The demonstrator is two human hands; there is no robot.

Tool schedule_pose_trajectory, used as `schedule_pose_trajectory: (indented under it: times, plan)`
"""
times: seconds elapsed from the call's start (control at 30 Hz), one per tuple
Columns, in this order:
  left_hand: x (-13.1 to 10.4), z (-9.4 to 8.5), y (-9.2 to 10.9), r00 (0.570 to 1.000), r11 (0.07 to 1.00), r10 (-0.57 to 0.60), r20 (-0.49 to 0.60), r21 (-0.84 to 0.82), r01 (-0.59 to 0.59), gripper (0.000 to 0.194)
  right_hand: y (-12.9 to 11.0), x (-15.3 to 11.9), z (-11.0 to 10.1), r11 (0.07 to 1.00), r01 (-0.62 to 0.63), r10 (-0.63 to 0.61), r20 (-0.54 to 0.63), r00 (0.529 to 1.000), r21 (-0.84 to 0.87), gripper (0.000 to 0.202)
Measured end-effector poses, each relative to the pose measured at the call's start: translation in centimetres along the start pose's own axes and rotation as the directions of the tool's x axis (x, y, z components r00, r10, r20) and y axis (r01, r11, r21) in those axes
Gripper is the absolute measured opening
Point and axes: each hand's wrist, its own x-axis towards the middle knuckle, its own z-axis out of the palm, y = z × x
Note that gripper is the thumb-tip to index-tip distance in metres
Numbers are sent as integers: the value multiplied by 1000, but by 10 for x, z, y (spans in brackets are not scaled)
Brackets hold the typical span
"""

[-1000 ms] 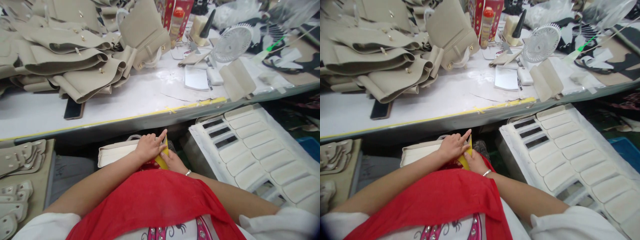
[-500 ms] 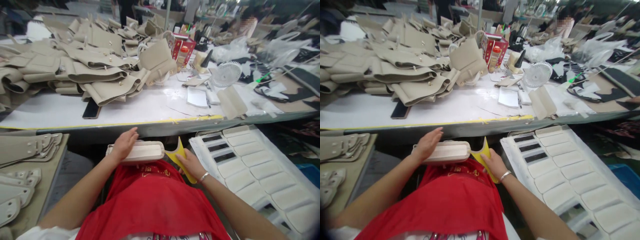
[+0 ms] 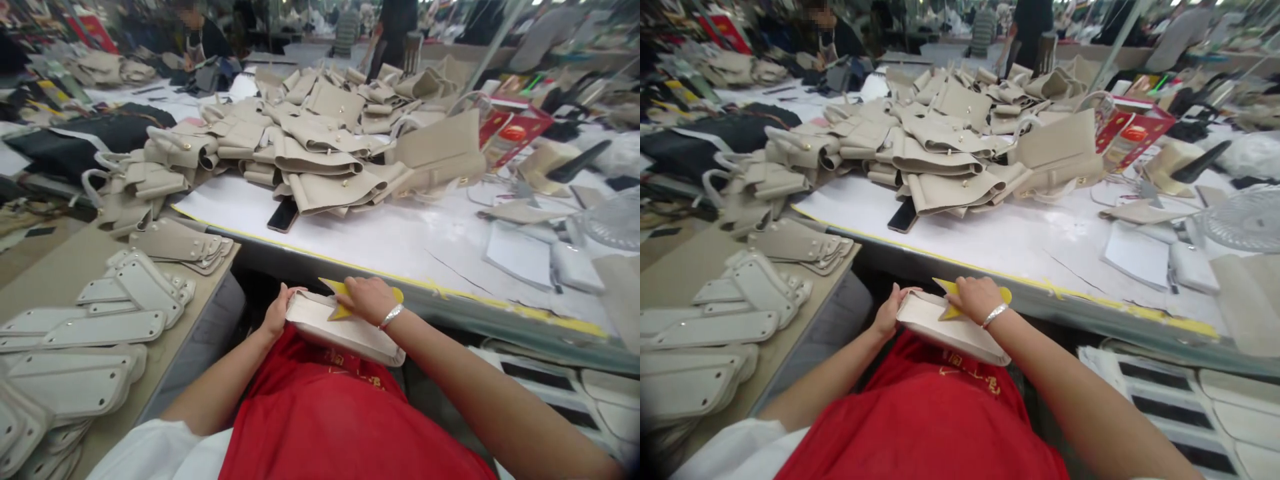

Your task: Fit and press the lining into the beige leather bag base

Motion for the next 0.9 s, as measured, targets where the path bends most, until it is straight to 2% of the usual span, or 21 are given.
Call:
schedule_pose_trajectory:
  times: [0.1, 0.23, 0.43, 0.6, 0.73, 0.9]
  plan:
    - [0, -4, 3, 999, 998, -44, 6, 41, 44, 71, -12, 31, 2, 997, 77, -78, -48, 996, -18, 44]
    - [1, -6, 6, 997, 995, -71, 22, 66, 69, 72, -30, 60, 8, 991, 131, -129, -78, 989, 31, 46]
    - [4, -8, 3, 980, 981, -185, -66, 51, 188, 81, -49, 87, 13, 961, 264, -257, -90, 962, 82, 48]
    - [9, -10, -2, 960, 967, -254, -122, -59, 248, 79, -49, 96, 12, 926, 363, -359, -57, 932, 102, 48]
    - [7, -7, -5, 953, 956, -266, -147, -163, 242, 71, -48, 95, 12, 905, 410, -409, -26, 912, 114, 50]
    - [0, -2, -7, 941, 954, -267, -208, -193, 228, 64, -46, 92, 14, 874, 466, -465, -39, 884, 136, 50]
